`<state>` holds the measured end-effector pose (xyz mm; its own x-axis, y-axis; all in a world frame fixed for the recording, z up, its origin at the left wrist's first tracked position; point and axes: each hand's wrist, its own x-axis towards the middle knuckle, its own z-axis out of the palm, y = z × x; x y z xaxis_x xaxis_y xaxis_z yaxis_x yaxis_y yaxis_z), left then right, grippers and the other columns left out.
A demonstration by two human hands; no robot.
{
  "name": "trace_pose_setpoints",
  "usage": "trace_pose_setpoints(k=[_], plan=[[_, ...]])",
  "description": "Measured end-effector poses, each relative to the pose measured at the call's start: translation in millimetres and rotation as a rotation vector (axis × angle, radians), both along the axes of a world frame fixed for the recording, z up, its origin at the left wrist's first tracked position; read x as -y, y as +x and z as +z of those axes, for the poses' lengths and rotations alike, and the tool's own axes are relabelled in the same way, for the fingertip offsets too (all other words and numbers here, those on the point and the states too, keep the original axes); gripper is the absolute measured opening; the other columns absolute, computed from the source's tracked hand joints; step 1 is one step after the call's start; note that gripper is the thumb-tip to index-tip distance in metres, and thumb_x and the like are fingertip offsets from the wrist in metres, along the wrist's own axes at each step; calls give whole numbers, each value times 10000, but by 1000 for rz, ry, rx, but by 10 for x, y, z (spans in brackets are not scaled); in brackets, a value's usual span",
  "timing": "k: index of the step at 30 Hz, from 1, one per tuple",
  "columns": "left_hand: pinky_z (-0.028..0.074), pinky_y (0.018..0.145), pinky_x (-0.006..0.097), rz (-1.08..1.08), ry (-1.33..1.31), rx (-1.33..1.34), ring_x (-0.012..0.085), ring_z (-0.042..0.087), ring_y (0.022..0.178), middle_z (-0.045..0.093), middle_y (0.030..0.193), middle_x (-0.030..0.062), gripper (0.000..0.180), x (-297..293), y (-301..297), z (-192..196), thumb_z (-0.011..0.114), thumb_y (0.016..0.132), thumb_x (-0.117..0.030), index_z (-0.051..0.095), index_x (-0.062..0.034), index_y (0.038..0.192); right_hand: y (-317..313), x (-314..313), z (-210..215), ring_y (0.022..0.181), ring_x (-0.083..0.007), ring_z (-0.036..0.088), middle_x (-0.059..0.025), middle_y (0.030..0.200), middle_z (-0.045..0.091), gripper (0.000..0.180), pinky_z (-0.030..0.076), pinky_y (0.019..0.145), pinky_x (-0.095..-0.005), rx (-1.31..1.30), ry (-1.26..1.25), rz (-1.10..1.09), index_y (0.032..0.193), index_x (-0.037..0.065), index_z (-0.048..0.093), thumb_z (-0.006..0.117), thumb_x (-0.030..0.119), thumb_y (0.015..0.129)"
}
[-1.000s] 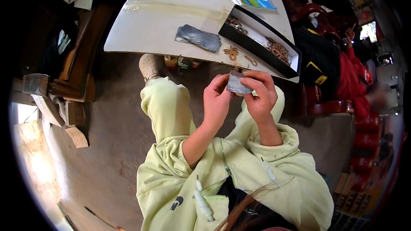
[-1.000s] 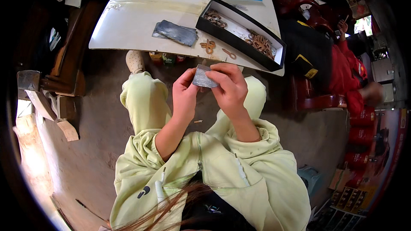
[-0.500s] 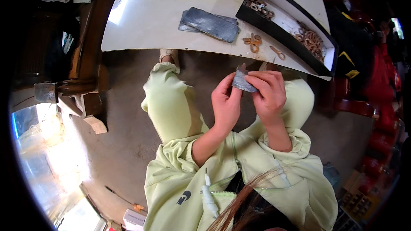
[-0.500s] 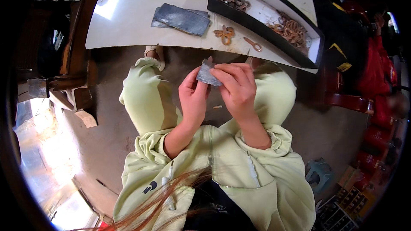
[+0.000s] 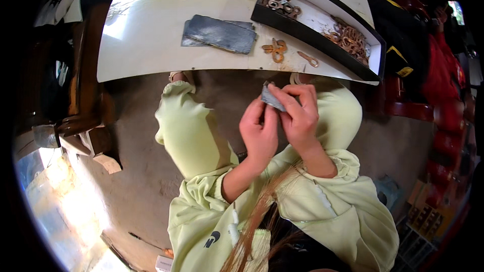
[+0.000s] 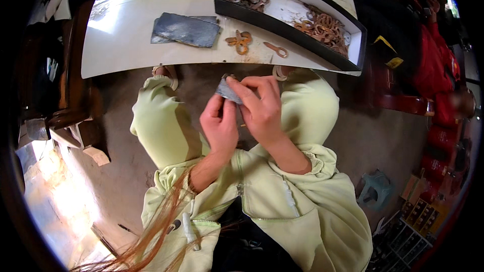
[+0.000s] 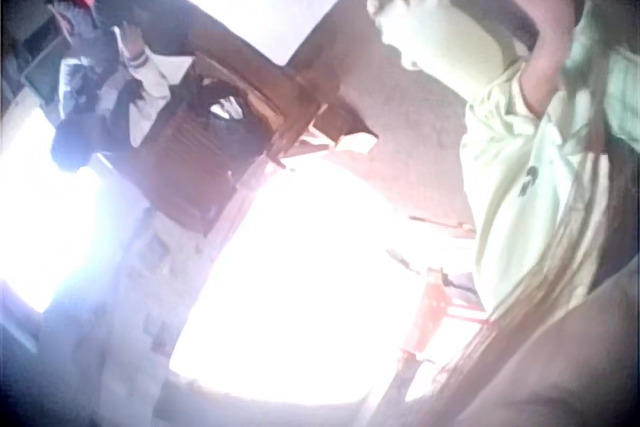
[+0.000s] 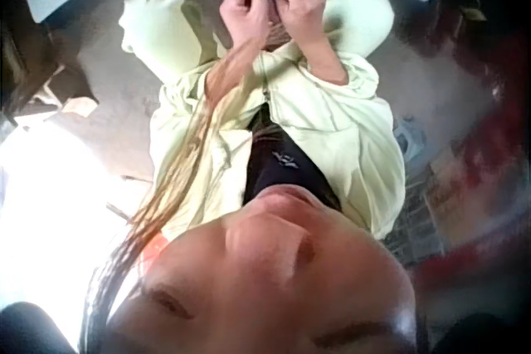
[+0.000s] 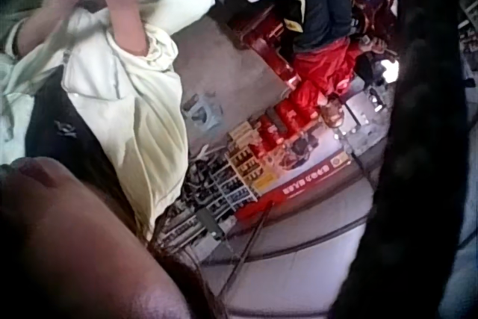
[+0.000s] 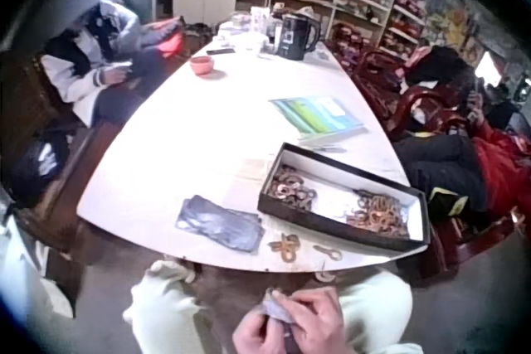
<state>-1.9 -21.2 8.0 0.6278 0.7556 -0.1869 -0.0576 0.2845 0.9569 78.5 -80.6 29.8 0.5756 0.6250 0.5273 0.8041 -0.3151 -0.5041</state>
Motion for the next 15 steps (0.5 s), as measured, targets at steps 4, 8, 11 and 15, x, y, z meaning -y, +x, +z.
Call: trace_pose_setpoints(k=[4,8,11,15], plan=[[414,656,169,75,-34,32,32,497,774,599,896,-6,184,39,14,-2,510,918,-20,606,71,1046,-21,-38,-10,772,-253,515,-65,859,567,489,442,670,-350,-3,19,-8,1065,84,682,657,-52,596],[410,645,173,83,85,24,36,493,759,578,839,-16,157,-2,25,-24,502,907,-5,603,70,1002,-43,-50,-37,767,-252,513,-68,850,565,474,436,673,-348,-13,28,-7,1055,78,681,644,-63,604],[421,659,183,84,110,10,44,499,767,582,844,-1,160,-18,8,13,498,901,2,601,73,1001,-51,-52,-45,767,-252,513,-71,840,564,470,433,676,-348,-29,34,-15,1052,74,679,638,-67,606],[472,659,271,96,183,6,169,586,730,619,839,117,211,7,28,-42,543,864,-1,612,70,1051,-62,-33,-37,766,-253,517,-74,837,567,466,432,680,-346,-34,59,-36,1054,74,678,637,-71,613]])
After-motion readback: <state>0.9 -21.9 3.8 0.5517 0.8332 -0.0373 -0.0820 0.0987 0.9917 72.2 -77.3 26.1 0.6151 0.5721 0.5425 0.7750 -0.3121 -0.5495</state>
